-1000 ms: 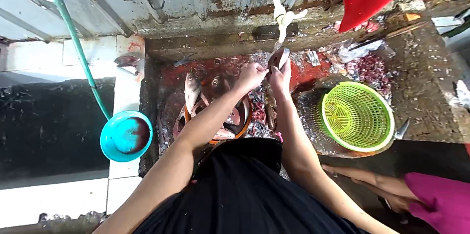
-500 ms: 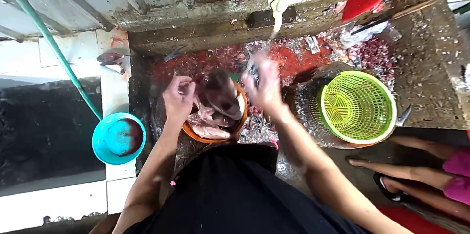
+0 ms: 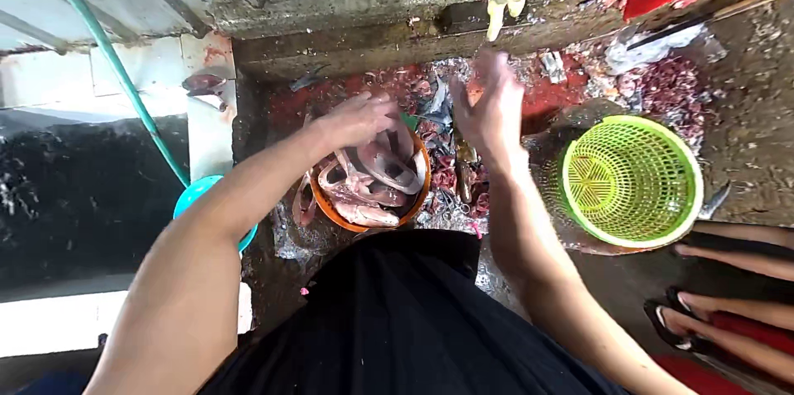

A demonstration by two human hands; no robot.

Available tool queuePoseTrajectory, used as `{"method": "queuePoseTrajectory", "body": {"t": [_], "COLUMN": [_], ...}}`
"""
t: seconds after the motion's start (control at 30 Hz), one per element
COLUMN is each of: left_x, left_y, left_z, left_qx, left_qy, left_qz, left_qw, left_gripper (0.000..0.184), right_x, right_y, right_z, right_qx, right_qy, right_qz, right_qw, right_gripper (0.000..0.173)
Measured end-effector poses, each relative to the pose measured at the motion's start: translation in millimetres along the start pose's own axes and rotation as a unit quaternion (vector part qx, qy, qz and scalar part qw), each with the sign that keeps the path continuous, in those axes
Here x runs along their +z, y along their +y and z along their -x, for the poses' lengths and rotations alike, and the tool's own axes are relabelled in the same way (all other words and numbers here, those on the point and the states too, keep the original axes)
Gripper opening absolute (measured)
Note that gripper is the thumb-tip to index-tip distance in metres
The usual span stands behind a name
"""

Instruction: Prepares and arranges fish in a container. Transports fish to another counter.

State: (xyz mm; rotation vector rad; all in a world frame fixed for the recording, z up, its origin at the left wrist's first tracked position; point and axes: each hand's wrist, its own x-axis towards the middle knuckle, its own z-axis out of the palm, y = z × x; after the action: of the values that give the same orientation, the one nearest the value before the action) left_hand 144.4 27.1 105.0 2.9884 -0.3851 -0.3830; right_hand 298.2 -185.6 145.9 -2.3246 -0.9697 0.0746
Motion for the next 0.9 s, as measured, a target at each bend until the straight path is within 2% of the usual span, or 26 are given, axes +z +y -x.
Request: {"method": "queuePoseTrajectory", "body": {"t": [0.1,0.2,0.33,0.4,0.53,0.6,0.77,0.83,0.9], "left_x": [-4,-4,-25,-32,-35,-31,-6,-1,1], "left_y": [-14,-28,-29,-26,-8,0,13,17,19], "left_z": [1,5,25,37,60,69,77,77,73], "left_qx": [0.030,0.018,-0.051,-0.081,-0.119,-0.127,-0.137,-0.136,-0.142], "left_qy": [0.021,0.077,0.138,0.166,0.230,0.263,0.304,0.307,0.306], "left_qz": [0.030,0.094,0.190,0.247,0.332,0.364,0.420,0.424,0.425], "left_qw": [0.999,0.993,0.971,0.951,0.907,0.885,0.844,0.841,0.840], "left_gripper": [0.043,0.039,0.016,0.016,0.015,0.013,0.010,0.011,0.011], "right_x": [43,65,69,72,75,76,81,78,72], "right_y": [19,21,2,-9,-34,-39,-31,-28,-28], "right_z": [56,88,75,61,49,50,57,59,60], "right_qx": [-0.026,-0.042,-0.061,-0.090,-0.076,-0.060,-0.072,-0.084,-0.098], "right_qy": [-0.056,-0.090,-0.117,-0.137,-0.124,-0.140,-0.277,-0.313,-0.329], "right_qz": [-0.116,-0.173,-0.300,-0.342,-0.358,-0.419,-0.544,-0.545,-0.516], "right_qw": [0.991,0.980,0.945,0.925,0.922,0.895,0.788,0.774,0.785], "right_gripper": [0.043,0.041,0.058,0.060,0.027,0.016,0.013,0.022,0.027]}}
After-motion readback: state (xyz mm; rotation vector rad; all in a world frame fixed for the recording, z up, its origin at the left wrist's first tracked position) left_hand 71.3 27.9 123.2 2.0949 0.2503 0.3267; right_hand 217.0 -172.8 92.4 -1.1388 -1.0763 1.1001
